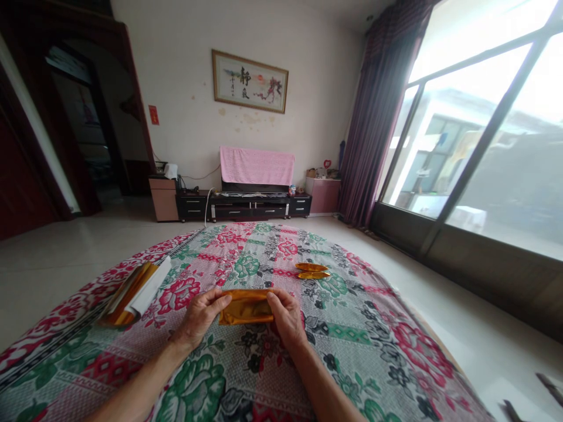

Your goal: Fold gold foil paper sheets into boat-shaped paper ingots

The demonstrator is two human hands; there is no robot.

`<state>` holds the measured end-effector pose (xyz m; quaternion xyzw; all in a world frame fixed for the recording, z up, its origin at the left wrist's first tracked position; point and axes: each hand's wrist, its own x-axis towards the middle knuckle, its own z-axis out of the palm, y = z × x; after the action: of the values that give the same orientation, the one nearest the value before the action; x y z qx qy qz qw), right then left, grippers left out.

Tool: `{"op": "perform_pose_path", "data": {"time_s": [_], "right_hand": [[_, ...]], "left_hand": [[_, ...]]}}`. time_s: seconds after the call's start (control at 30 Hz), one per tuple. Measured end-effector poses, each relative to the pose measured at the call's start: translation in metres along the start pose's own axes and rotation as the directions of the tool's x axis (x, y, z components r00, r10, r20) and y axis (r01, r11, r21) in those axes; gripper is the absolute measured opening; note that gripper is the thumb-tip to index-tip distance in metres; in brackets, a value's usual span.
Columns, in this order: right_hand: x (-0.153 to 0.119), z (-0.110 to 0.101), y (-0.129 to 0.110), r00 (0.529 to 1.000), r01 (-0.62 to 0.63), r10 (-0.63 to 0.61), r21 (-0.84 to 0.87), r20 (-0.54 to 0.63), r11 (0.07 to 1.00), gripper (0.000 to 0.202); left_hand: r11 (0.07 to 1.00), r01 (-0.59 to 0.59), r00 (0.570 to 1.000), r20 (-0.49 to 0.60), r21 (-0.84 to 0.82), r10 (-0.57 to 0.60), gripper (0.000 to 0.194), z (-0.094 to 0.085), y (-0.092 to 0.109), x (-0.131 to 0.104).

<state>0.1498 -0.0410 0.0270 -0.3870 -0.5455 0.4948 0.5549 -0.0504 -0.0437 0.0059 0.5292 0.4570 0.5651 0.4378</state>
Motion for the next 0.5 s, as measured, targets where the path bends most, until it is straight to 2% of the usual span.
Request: {"op": "perform_pose_path", "data": {"time_s": [0.27,0.5], "right_hand": [[0.0014,-0.0008,0.0038,1.0,0.006,-0.007,-0.03,-0.028,1.0,0.033],[0.0007,-0.0019,0.0025,0.999,0.027,-0.031,-0.105,-0.038,0.994,0.036]], "left_hand": [[1.0,0.007,1.0,0.001,-0.008,-0.007,0.025,0.0017,0.0044,-0.0009],[0.994,0.031,0.999,-0.009,-0.102,-0.032,0.025,0.0017,0.0035,-0.0009]]}}
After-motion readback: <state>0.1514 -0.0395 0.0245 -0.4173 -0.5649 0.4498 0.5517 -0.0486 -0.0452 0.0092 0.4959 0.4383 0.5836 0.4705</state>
